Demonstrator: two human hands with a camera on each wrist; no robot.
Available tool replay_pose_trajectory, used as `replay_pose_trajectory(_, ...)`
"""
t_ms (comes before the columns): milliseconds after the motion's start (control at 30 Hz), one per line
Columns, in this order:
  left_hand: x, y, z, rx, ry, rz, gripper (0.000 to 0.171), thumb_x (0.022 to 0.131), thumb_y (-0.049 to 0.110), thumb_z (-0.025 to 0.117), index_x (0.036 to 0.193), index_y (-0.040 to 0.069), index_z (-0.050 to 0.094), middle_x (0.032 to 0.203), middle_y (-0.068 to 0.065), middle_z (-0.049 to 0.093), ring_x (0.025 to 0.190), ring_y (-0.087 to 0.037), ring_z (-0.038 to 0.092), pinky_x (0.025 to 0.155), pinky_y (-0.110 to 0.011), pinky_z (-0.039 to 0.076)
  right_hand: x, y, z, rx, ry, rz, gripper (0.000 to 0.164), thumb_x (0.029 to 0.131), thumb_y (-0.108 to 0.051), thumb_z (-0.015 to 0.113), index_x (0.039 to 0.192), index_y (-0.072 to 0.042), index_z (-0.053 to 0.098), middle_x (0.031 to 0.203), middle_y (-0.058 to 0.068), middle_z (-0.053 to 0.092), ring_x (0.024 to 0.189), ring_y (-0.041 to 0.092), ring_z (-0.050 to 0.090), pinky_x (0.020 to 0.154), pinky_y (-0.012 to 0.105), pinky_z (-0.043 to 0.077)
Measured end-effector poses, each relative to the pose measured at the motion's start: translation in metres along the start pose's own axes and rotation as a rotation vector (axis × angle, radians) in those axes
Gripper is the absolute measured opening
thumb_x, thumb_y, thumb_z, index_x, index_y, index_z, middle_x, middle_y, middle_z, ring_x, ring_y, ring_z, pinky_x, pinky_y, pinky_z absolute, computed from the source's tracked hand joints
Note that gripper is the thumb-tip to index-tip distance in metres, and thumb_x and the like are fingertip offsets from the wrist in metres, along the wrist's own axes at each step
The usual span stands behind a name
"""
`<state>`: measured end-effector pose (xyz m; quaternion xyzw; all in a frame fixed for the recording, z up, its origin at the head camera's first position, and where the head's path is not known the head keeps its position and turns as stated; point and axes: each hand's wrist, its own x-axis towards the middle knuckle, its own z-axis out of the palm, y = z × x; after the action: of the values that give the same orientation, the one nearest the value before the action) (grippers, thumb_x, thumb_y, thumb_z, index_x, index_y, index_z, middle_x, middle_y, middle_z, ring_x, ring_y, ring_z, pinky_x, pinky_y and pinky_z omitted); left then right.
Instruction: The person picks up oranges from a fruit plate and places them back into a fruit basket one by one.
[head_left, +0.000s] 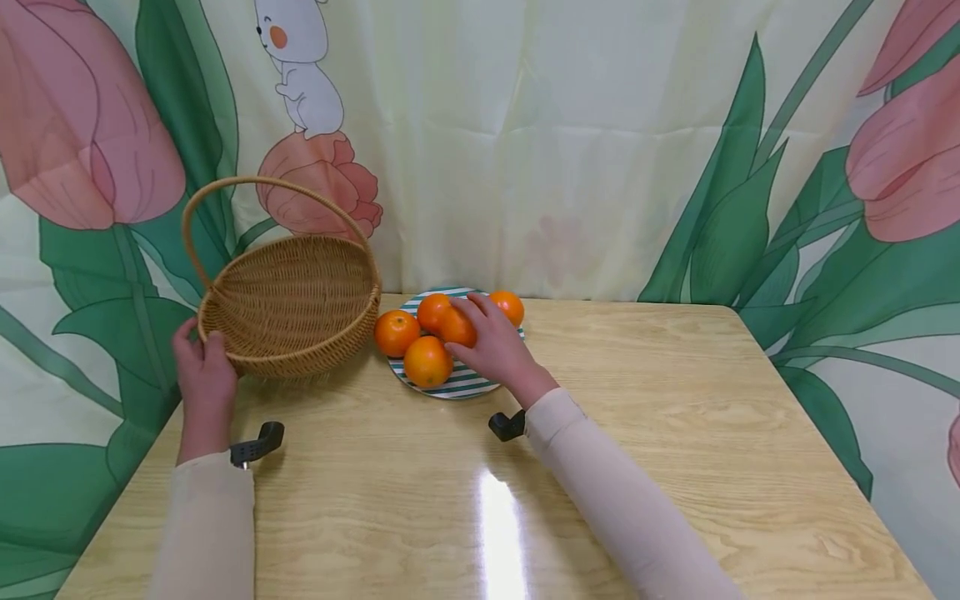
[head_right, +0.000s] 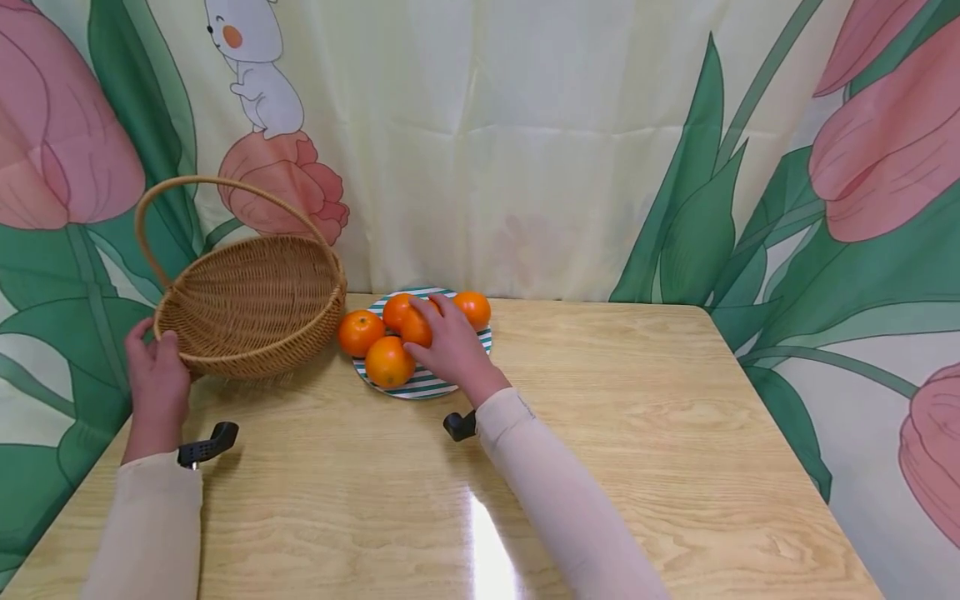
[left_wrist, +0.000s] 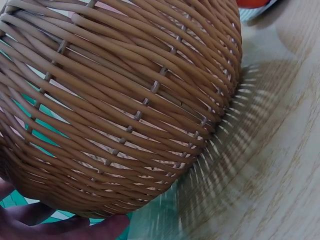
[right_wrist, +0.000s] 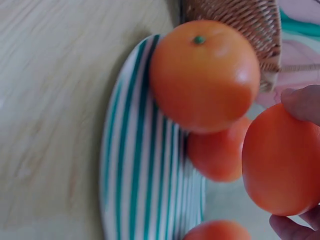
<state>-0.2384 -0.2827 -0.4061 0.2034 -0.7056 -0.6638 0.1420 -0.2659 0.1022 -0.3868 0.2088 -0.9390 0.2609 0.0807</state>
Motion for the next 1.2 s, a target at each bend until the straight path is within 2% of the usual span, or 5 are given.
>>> replay_pose_trajectory(267,-0.001,0.000,-0.003,-0.041,-0.012,0.001,0.051,0.104,0.034,0.028,0.151,0.036,0.010,0.164,-0.001,0.008,0.147,-0.027,0.022,0.117,-0.046,0.025,0.016,-0.023,-0.003,0.002,0.016,-0.071,0.063,0.088,-0.037,0.068,0.144,-0.023,0.043,0.148,0.012,0.037,0.126,0.033,0.050,0.100,0.045,0.049)
replay_pose_trajectory(433,-0.002,-0.001,-0.008,-0.042,0.017,-0.015,0.052,0.104,0.029,0.028,0.151,0.037,0.010,0.164,0.002,0.007,0.147,-0.025,0.021,0.117,-0.043,0.024,0.026,-0.038,0.000,0.037,-0.005,-0.095,0.062,0.089,-0.038,0.067,0.144,-0.024,0.042,0.150,0.011,0.035,0.127,0.032,0.049,0.101,0.045,0.048)
replay_pose_trajectory(667,0.003,-0.003,-0.001,-0.042,0.046,0.043,0.053,0.103,0.024,0.030,0.152,0.031,0.015,0.162,-0.005,0.015,0.145,-0.026,0.026,0.116,-0.043,0.028,0.037,-0.050,0.007,0.030,0.014,-0.091,0.063,0.089,-0.039,0.067,0.145,-0.025,0.041,0.149,0.009,0.036,0.127,0.028,0.047,0.101,0.044,0.048)
replay_pose_trajectory(833,0.003,-0.004,0.004,-0.028,0.037,0.054,0.052,0.103,0.024,0.028,0.152,0.035,0.015,0.162,-0.002,0.015,0.146,-0.025,0.025,0.116,-0.044,0.028,0.043,-0.057,0.009,0.070,0.020,-0.101,0.064,0.088,-0.039,0.068,0.145,-0.025,0.041,0.150,0.009,0.035,0.128,0.028,0.045,0.099,0.043,0.049)
replay_pose_trajectory(1200,0.001,-0.005,0.004,-0.044,0.035,0.077,0.050,0.104,0.023,0.029,0.151,0.035,0.019,0.162,-0.001,0.016,0.145,-0.026,0.026,0.116,-0.044,0.029,0.057,-0.077,0.012,0.098,0.019,-0.118,0.065,0.088,-0.043,0.067,0.145,-0.029,0.039,0.150,0.005,0.035,0.128,0.024,0.046,0.099,0.041,0.050)
